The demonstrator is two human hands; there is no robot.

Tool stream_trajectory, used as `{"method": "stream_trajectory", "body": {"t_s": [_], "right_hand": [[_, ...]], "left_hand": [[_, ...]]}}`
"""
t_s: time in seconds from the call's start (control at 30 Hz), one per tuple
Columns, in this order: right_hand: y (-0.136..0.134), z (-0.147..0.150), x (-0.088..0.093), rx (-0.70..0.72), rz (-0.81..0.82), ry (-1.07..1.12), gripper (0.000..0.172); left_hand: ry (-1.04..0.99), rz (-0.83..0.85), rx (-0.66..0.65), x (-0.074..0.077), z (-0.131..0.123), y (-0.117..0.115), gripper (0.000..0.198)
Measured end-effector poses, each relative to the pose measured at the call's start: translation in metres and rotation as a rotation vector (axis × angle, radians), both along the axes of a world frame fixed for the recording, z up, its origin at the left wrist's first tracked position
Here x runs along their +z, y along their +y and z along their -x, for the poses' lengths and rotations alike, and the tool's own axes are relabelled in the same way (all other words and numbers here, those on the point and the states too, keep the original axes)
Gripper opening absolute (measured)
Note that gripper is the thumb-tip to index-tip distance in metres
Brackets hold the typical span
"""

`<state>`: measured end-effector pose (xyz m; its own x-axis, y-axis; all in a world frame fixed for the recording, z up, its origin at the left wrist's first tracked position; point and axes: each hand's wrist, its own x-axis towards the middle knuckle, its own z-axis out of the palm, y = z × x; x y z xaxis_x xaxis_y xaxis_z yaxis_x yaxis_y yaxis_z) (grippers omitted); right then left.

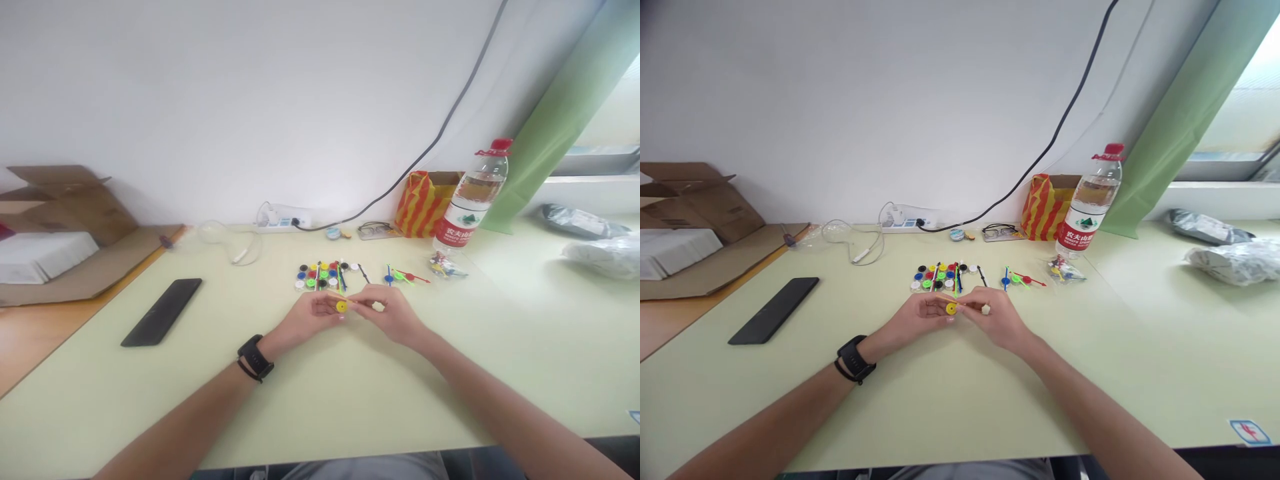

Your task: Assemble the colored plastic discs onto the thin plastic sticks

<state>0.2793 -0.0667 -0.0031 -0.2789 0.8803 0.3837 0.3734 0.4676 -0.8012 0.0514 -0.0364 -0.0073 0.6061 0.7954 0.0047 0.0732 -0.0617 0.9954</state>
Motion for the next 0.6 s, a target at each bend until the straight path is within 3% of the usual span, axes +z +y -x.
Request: {"method": "stream_trajectory", "body": {"t_s": [0.23, 0.47, 0.6], "right_hand": [[-0.0079, 0.0134, -0.004, 0.084, -0.118, -0.012, 0.031], [-0.0077, 0.0116, -0.0047, 0.079, 0.039, 0.048, 0.026], [-0.0065, 0.0103, -0.0055, 0.042, 0.08, 0.021, 0.021]], "left_hand": [[-0.04, -0.041, -0.044, 0.0075, -0.0009, -0.0035, 0.033], [-0.037, -0.019, -0.021, 0.0073, -0.0032, -0.0055, 0.04], [-0.028, -0.124, 0.018, 0.0052, -0.0049, -0.008, 0.034]]}}
